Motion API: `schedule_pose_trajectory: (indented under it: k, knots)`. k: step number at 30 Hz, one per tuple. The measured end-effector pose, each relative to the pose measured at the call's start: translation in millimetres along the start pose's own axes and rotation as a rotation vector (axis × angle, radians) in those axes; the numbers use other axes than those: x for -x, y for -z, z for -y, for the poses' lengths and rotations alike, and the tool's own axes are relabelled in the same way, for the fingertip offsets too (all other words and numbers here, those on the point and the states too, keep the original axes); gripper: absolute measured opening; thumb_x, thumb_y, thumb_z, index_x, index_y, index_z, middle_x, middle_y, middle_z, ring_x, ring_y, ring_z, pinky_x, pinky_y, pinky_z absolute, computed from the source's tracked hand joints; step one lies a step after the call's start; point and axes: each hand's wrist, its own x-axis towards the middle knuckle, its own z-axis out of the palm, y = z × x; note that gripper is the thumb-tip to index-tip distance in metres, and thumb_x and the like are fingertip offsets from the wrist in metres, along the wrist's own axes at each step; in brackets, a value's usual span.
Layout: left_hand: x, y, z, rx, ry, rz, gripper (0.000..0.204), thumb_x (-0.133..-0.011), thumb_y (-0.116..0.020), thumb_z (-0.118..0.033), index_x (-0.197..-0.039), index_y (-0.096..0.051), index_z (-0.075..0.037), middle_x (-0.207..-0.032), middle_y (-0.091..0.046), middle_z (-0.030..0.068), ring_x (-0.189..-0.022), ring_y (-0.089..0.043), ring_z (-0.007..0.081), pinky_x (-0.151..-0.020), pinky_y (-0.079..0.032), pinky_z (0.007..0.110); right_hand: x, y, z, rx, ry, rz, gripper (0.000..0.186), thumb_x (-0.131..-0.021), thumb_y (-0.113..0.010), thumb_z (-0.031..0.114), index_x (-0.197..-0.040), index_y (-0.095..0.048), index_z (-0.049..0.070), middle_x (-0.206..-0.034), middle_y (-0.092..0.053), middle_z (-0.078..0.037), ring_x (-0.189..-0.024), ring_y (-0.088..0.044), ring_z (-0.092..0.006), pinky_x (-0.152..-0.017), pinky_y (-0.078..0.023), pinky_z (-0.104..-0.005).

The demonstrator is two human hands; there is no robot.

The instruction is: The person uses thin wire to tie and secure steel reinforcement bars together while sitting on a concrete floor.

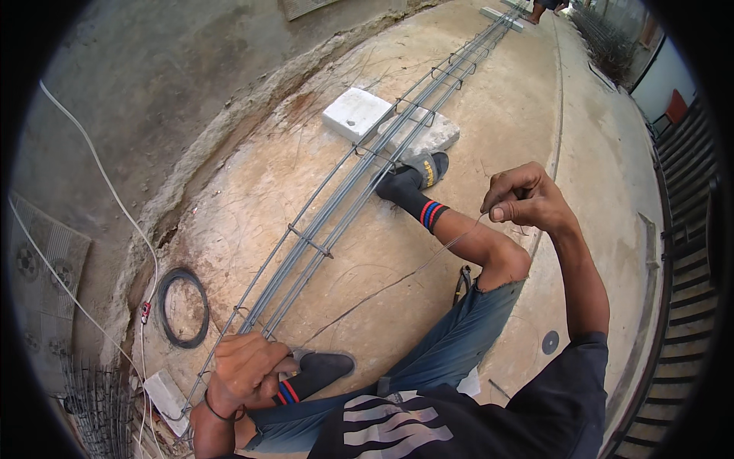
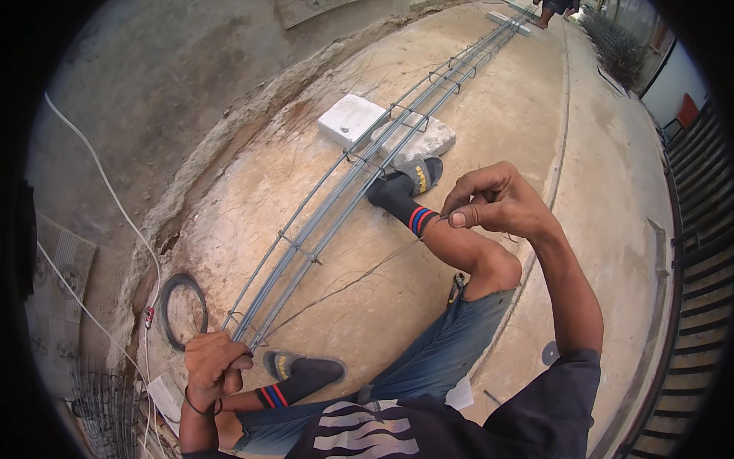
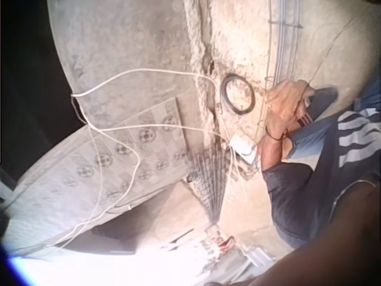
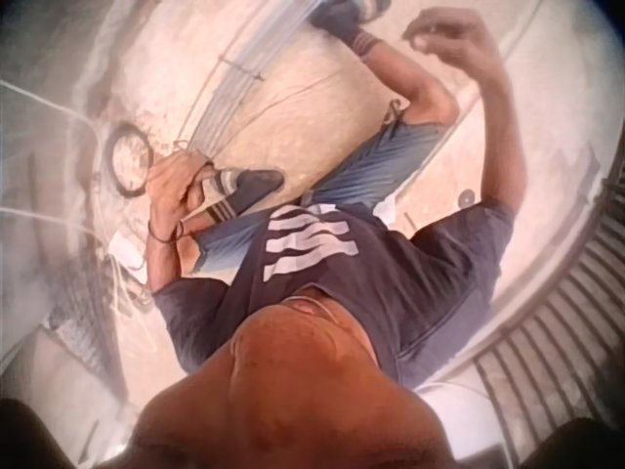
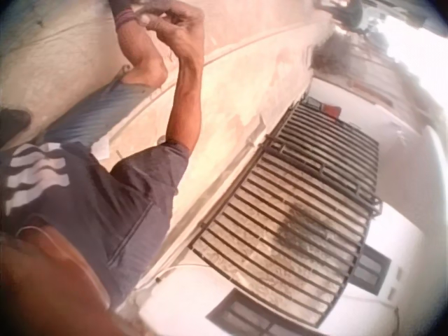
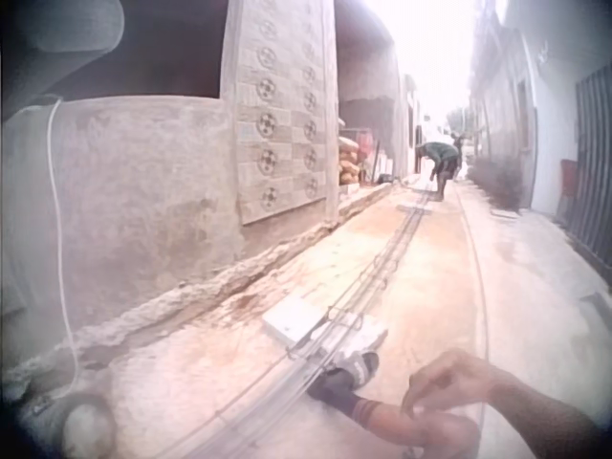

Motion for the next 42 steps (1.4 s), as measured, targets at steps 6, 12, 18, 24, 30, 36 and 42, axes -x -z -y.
schedule_pose_trajectory:
  k: [6,12,18,24,30,36,42]
  knots:
    - [-14,13,0,-0.444,-0.015,-0.229,0.023,-0.068,-0.081,-0.005,-0.086,-0.068,-0.003,-0.065,-0.056,0.0059,-0.056,-0.055,0.0232,-0.05,-0.04,0.035,3,-10,-4,0.097,-0.036,0.27,0.013,-0.083,-0.078,0.007,-0.091,-0.073,-0.002,-0.078,-0.07,-0.003,-0.075,-0.062,-0.0116,-0.072,-0.049,-0.0281]
    - [-10,-9,28,-0.13,0.172,-0.051,0.015,-0.074,-0.076,0.001,-0.086,-0.068,-0.002,-0.067,-0.06,0.0116,-0.058,-0.059,0.0292,-0.053,-0.044,0.037,38,19,-15,0.022,-0.24,-0.046,0.01,-0.088,-0.073,0.01,-0.09,-0.071,0.0,-0.073,-0.065,0.001,-0.065,-0.058,-0.0082,-0.059,-0.047,-0.0276]
    - [-21,-33,68,-0.323,0.243,-0.263,0.013,-0.076,-0.071,0.005,-0.085,-0.069,-0.004,-0.066,-0.06,0.0141,-0.06,-0.061,0.0293,-0.054,-0.046,0.037,107,-33,-19,0.157,-0.196,0.597,0.014,-0.092,-0.072,0.013,-0.099,-0.075,0.002,-0.074,-0.067,-0.004,-0.068,-0.06,-0.0096,-0.063,-0.048,-0.0285]
    - [-11,-33,12,-0.012,-0.199,0.37,0.02,-0.067,-0.073,0.002,-0.083,-0.066,-0.006,-0.059,-0.046,0.0059,-0.056,-0.055,0.0231,-0.05,-0.045,0.036,165,9,-23,-0.052,0.076,-0.345,0.029,-0.098,-0.065,0.024,-0.087,-0.063,-0.002,-0.049,-0.044,0.003,-0.036,-0.034,-0.0028,-0.035,-0.023,-0.0218]
    - [-53,24,-26,0.058,-0.305,-0.47,0.011,-0.08,-0.077,-0.007,-0.085,-0.068,-0.001,-0.061,-0.053,0.0052,-0.052,-0.054,0.0213,-0.048,-0.041,0.03,198,-7,-8,-0.1,-0.204,-0.016,0.028,-0.095,-0.069,0.023,-0.088,-0.066,-0.004,-0.056,-0.049,0.003,-0.044,-0.039,-0.0054,-0.04,-0.026,-0.0237]
    - [-64,-3,43,-0.516,-0.304,0.324,0.006,-0.081,-0.068,-0.005,-0.086,-0.069,-0.002,-0.071,-0.066,0.013,-0.06,-0.062,0.0275,-0.057,-0.049,0.039,157,49,54,0.104,-0.138,0.204,0.025,-0.092,-0.073,0.02,-0.088,-0.068,-0.004,-0.06,-0.053,0.003,-0.047,-0.04,-0.0027,-0.04,-0.026,-0.0212]
    - [-79,-49,72,-0.091,0.007,0.346,0.014,-0.088,-0.068,-0.013,-0.084,-0.069,0.0,-0.061,-0.062,0.0112,-0.052,-0.055,0.0199,-0.052,-0.044,0.036,80,78,-9,0.958,0.274,-0.307,0.019,-0.088,-0.075,0.022,-0.094,-0.069,0.005,-0.075,-0.067,-0.007,-0.069,-0.061,-0.0223,-0.062,-0.048,-0.0345]
